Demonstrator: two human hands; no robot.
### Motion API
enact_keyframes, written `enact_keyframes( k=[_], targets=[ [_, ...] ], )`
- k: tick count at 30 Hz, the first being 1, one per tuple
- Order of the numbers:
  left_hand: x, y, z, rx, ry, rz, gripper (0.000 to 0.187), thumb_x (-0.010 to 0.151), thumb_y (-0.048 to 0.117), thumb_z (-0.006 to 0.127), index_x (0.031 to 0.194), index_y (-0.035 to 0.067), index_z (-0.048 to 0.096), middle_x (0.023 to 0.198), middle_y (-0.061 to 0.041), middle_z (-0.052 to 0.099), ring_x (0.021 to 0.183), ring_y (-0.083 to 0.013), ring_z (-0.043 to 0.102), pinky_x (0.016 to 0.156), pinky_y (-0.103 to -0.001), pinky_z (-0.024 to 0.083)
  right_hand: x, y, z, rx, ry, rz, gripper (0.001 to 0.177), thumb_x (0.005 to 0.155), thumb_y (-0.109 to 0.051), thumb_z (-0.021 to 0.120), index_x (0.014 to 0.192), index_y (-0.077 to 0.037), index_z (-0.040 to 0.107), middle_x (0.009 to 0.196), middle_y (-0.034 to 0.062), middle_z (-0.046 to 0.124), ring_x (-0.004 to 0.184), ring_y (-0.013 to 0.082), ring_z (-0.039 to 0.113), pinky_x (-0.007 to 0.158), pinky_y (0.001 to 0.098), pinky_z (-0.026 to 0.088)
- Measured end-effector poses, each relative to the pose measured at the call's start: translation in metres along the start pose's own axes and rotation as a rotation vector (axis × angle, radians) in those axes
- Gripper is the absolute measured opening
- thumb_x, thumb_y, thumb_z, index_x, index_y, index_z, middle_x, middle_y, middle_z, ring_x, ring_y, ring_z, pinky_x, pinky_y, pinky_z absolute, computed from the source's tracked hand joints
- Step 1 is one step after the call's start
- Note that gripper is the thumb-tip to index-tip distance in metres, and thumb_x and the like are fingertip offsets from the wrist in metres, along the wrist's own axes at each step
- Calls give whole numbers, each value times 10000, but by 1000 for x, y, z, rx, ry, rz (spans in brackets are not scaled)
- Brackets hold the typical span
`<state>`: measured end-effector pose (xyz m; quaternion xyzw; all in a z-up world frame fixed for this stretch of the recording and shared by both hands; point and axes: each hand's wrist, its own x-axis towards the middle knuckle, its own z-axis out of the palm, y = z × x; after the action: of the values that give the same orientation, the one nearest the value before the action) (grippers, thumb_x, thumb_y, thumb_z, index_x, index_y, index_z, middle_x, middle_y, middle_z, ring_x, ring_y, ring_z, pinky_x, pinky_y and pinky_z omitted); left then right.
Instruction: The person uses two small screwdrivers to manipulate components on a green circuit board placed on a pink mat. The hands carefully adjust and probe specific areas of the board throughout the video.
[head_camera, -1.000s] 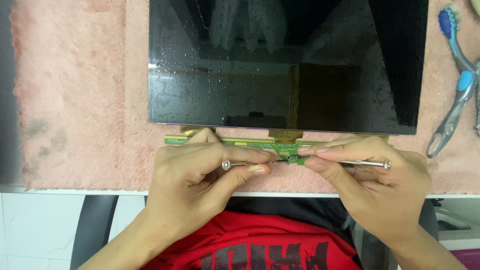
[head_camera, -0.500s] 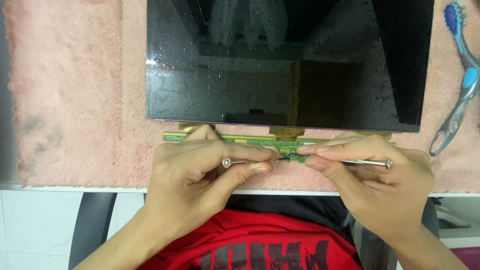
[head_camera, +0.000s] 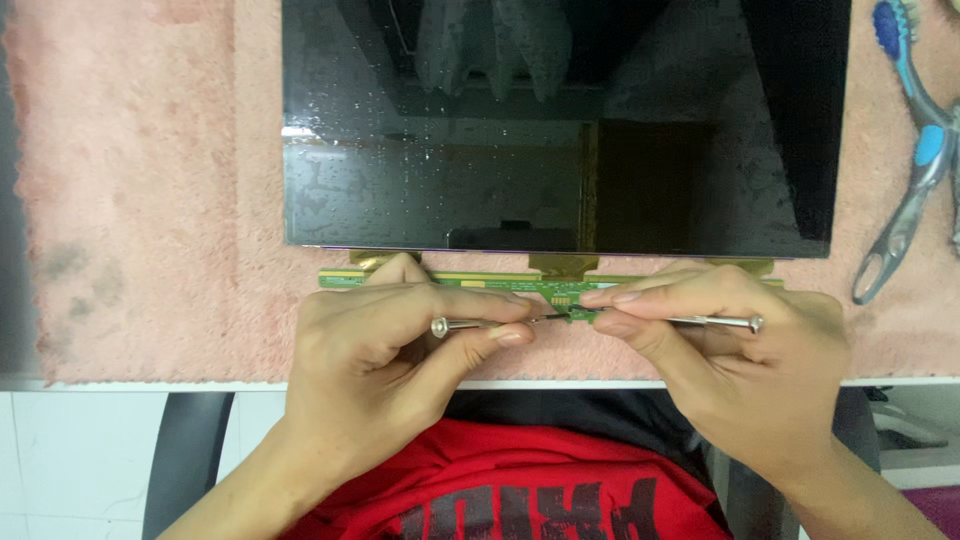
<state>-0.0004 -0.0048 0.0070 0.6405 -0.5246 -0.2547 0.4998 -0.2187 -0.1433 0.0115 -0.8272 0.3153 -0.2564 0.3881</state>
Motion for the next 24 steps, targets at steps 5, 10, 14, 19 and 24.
enact_keyframes(
  k=[5, 10, 14, 19, 24],
  targets=[
    [1, 3, 0, 0, 19, -17, 111, 1010, 171, 873, 1099, 111, 898, 1123, 37, 917, 683, -41, 626, 717, -197, 500, 1, 1, -3, 16, -8, -49, 223, 880, 42, 952, 988, 38, 757, 996, 165, 869, 1030, 285, 927, 868, 287, 766],
    [0, 2, 0, 17, 23, -22, 102, 1004, 185, 884, 1081, 120, 900, 1113, 63, 911, 654, -39, 563, 692, -190, 498, 0, 2, -3, 31, -35, -50, 198, 885, 33, 937, 978, 16, 764, 1006, 131, 879, 1043, 278, 934, 861, 283, 774],
    [0, 1, 0, 14, 17, -25, 107, 1006, 181, 888, 1099, 130, 898, 1095, 67, 914, 687, -46, 608, 713, -195, 511, -1, 5, -3, 23, -37, -69, 180, 891, 38, 932, 978, 24, 775, 1005, 121, 878, 1028, 260, 927, 899, 293, 757],
    [0, 2, -1, 11, 14, -24, 103, 1009, 170, 885, 1100, 123, 893, 1122, 51, 915, 729, -46, 655, 730, -193, 524, 2, 2, -3, 40, -58, -84, 176, 898, 24, 916, 994, 26, 769, 1003, 119, 881, 1047, 272, 935, 863, 274, 781],
    [0, -1, -1, 23, 2, -12, 104, 1018, 181, 875, 1111, 138, 894, 1113, 59, 916, 715, -65, 631, 729, -213, 519, -3, 0, -3, -27, 31, -11, 234, 884, 33, 970, 1014, 54, 776, 1018, 165, 862, 1014, 246, 896, 866, 266, 722]
  ],
)
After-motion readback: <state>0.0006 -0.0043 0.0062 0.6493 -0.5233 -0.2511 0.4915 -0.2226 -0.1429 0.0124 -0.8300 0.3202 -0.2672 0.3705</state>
